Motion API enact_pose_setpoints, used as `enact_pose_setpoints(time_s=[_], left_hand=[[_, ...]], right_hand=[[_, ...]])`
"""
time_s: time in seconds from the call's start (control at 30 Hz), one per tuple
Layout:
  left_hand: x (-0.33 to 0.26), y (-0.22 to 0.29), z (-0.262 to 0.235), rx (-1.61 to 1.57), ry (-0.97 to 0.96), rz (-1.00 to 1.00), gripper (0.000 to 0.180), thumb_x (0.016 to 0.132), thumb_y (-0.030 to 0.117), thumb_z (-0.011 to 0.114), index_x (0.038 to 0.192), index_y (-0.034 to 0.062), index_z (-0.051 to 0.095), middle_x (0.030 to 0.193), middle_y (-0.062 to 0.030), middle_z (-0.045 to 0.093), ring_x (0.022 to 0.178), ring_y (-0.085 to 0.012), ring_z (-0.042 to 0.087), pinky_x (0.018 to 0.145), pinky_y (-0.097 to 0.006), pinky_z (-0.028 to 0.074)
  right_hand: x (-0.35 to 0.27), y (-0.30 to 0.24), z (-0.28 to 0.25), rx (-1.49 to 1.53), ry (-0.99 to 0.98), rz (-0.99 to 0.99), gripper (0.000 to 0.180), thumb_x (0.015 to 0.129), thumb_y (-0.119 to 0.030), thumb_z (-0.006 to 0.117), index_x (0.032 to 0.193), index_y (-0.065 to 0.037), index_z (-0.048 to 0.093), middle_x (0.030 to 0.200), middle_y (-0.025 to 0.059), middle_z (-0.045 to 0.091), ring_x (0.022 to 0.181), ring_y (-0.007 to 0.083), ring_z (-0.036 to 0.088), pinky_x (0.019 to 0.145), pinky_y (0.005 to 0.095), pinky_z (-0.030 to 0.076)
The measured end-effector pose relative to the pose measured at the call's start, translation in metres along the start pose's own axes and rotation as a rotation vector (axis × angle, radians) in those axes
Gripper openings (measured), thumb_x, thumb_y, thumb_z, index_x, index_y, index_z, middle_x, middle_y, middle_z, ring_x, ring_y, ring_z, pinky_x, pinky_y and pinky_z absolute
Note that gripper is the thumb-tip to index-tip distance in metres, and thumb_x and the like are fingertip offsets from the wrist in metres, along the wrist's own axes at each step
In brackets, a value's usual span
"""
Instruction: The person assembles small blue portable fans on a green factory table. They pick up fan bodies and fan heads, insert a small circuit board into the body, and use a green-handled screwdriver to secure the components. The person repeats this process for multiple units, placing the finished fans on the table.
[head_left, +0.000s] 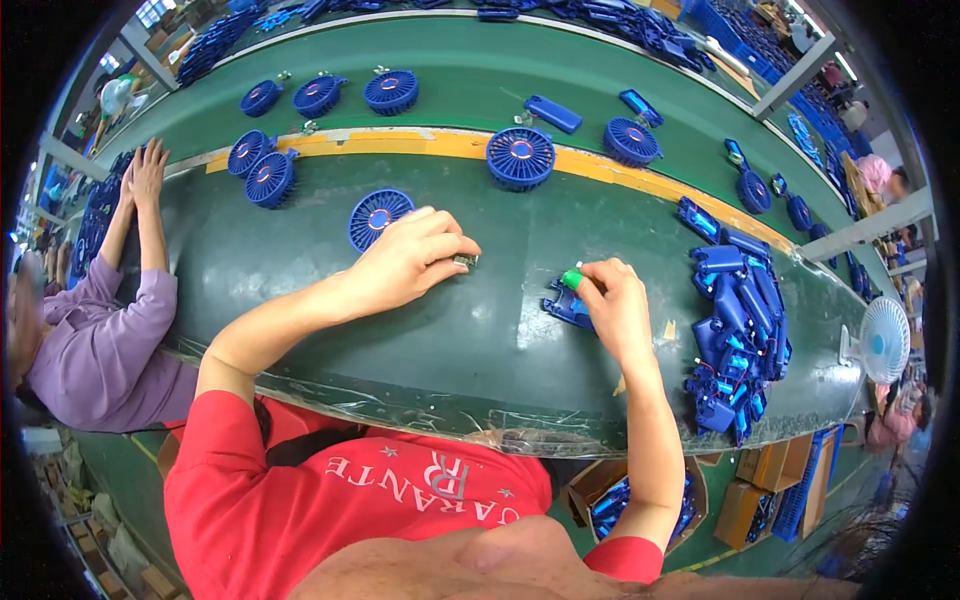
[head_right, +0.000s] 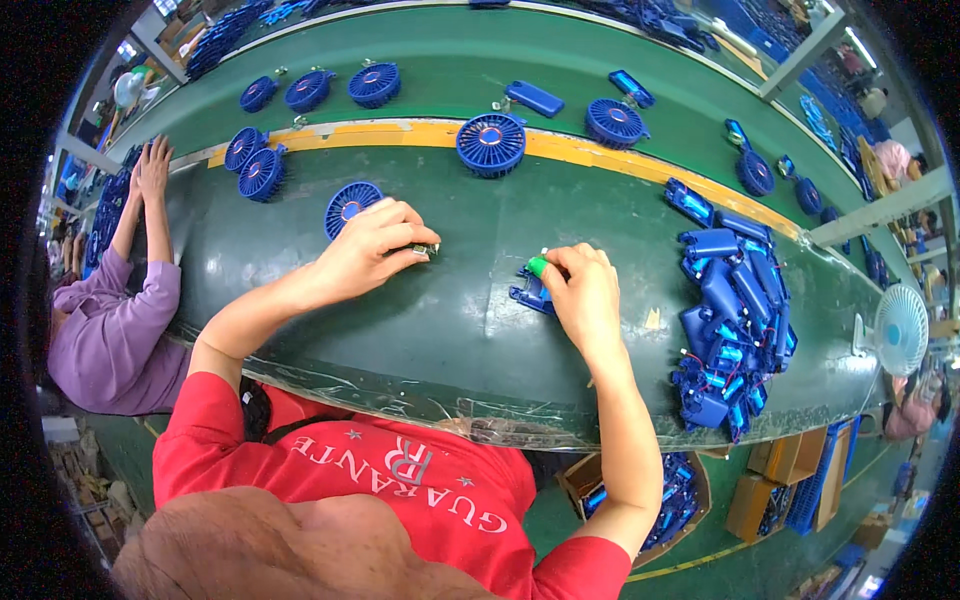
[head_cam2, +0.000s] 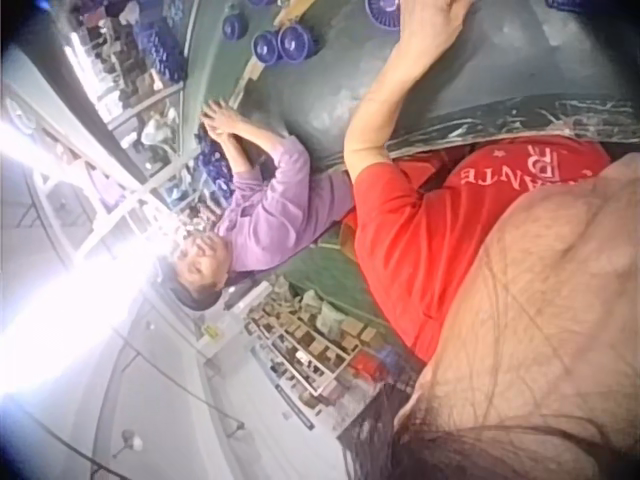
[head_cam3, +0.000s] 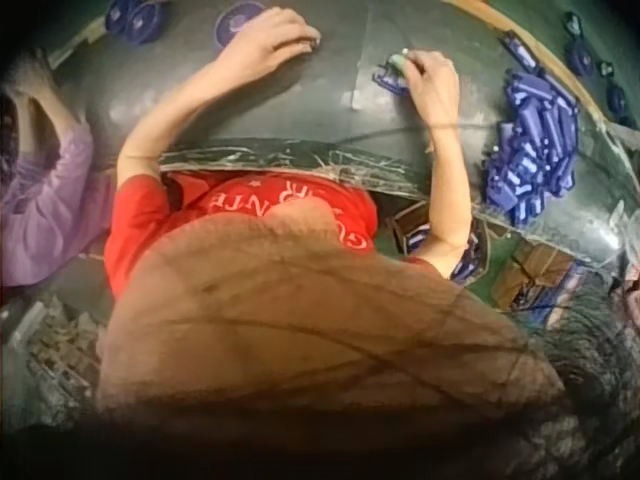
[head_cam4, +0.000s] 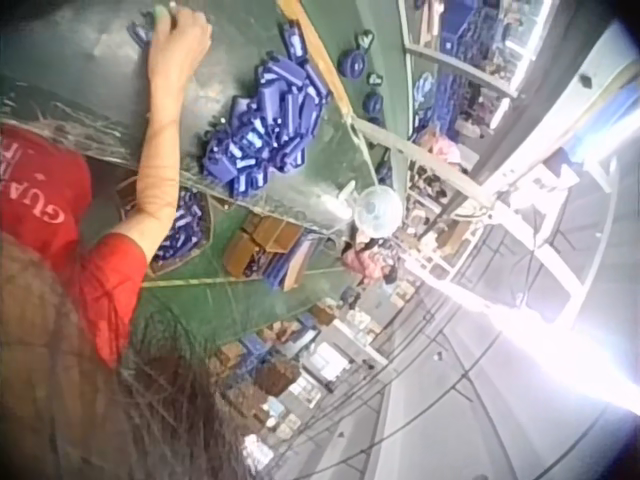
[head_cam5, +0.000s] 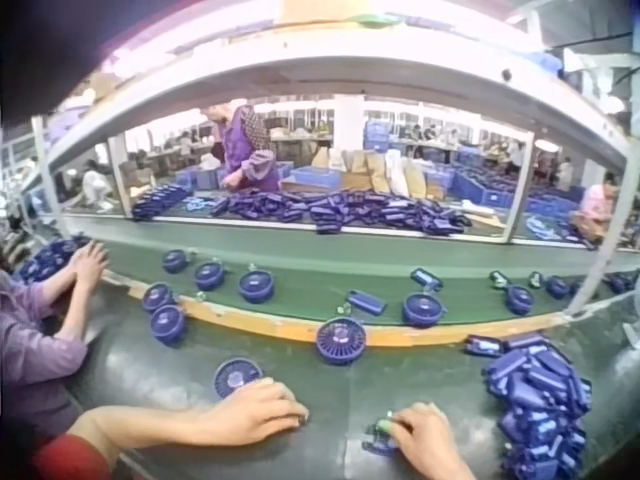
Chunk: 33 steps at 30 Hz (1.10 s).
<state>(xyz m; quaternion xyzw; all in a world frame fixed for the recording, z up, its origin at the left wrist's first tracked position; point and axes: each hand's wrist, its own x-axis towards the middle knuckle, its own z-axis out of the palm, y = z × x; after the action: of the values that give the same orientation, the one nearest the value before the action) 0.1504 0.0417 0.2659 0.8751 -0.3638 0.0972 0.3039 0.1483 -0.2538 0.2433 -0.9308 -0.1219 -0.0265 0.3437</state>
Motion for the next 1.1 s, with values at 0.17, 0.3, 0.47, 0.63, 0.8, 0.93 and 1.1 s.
enact_pose_setpoints(time_s=[0.17,0.3,0.47,0.63,0.8,0.93,1.1], left_hand=[[0.002,0.010,0.000,-0.407,-0.137,-0.246,0.022,0.085,0.002,0.067,0.106,0.0028,0.066,0.092,-0.0065,0.061,0.079,-0.0137,0.059,0.067,-0.027,0.046],[0.011,0.018,0.010,-0.595,-0.159,-0.299,0.022,0.088,0.004,0.065,0.109,0.0023,0.064,0.090,-0.0046,0.061,0.084,-0.0111,0.060,0.073,-0.026,0.048],[0.019,0.024,0.016,-1.074,-0.242,-0.484,0.022,0.089,0.001,0.063,0.111,-0.0009,0.065,0.100,-0.0038,0.059,0.089,-0.0106,0.060,0.082,-0.025,0.050],[0.019,0.028,0.021,-1.117,-0.179,-0.381,0.023,0.088,-0.001,0.063,0.111,-0.0002,0.065,0.100,-0.0039,0.058,0.095,-0.0105,0.058,0.084,-0.024,0.049],[0.020,0.029,0.018,-1.039,-0.142,-0.365,0.022,0.088,0.002,0.065,0.109,0.0016,0.066,0.103,-0.0035,0.057,0.096,-0.0100,0.056,0.083,-0.024,0.048],[0.021,0.030,0.014,-0.975,-0.166,-0.387,0.021,0.088,0.005,0.066,0.108,0.0016,0.067,0.102,-0.0038,0.056,0.095,-0.0104,0.056,0.083,-0.024,0.047],[0.019,0.030,0.016,-0.994,-0.168,-0.380,0.022,0.088,0.004,0.066,0.109,0.0017,0.067,0.103,-0.0042,0.057,0.096,-0.0106,0.056,0.084,-0.024,0.047]], right_hand=[[-0.009,0.004,0.008,0.497,-0.069,0.161,0.019,0.087,-0.016,0.068,0.095,0.001,0.067,0.081,0.0060,0.063,0.076,0.0137,0.056,0.070,0.0283,0.045],[-0.011,-0.010,0.010,0.670,-0.111,0.110,0.014,0.091,-0.014,0.062,0.097,-0.001,0.064,0.080,0.0024,0.063,0.076,0.0096,0.055,0.071,0.0257,0.045],[-0.022,-0.033,0.004,0.583,-0.217,-0.026,0.012,0.094,-0.008,0.052,0.101,-0.001,0.059,0.088,0.0077,0.064,0.082,0.0171,0.061,0.075,0.0297,0.047],[-0.025,-0.048,0.001,0.330,-0.197,-0.223,0.016,0.090,-0.006,0.053,0.105,-0.001,0.058,0.088,0.0134,0.065,0.084,0.0330,0.063,0.079,0.0384,0.047],[-0.029,-0.059,-0.003,0.442,-0.177,-0.060,0.015,0.090,-0.003,0.054,0.105,0.000,0.058,0.082,0.0130,0.069,0.082,0.0291,0.067,0.077,0.0370,0.049],[-0.030,-0.061,-0.004,0.516,-0.159,0.042,0.021,0.090,-0.003,0.057,0.110,0.000,0.058,0.081,0.0127,0.070,0.081,0.0256,0.068,0.076,0.0357,0.050],[-0.029,-0.051,0.000,0.490,-0.132,-0.063,0.018,0.088,-0.004,0.060,0.106,-0.001,0.063,0.080,0.0095,0.069,0.077,0.0221,0.065,0.072,0.0335,0.049]])
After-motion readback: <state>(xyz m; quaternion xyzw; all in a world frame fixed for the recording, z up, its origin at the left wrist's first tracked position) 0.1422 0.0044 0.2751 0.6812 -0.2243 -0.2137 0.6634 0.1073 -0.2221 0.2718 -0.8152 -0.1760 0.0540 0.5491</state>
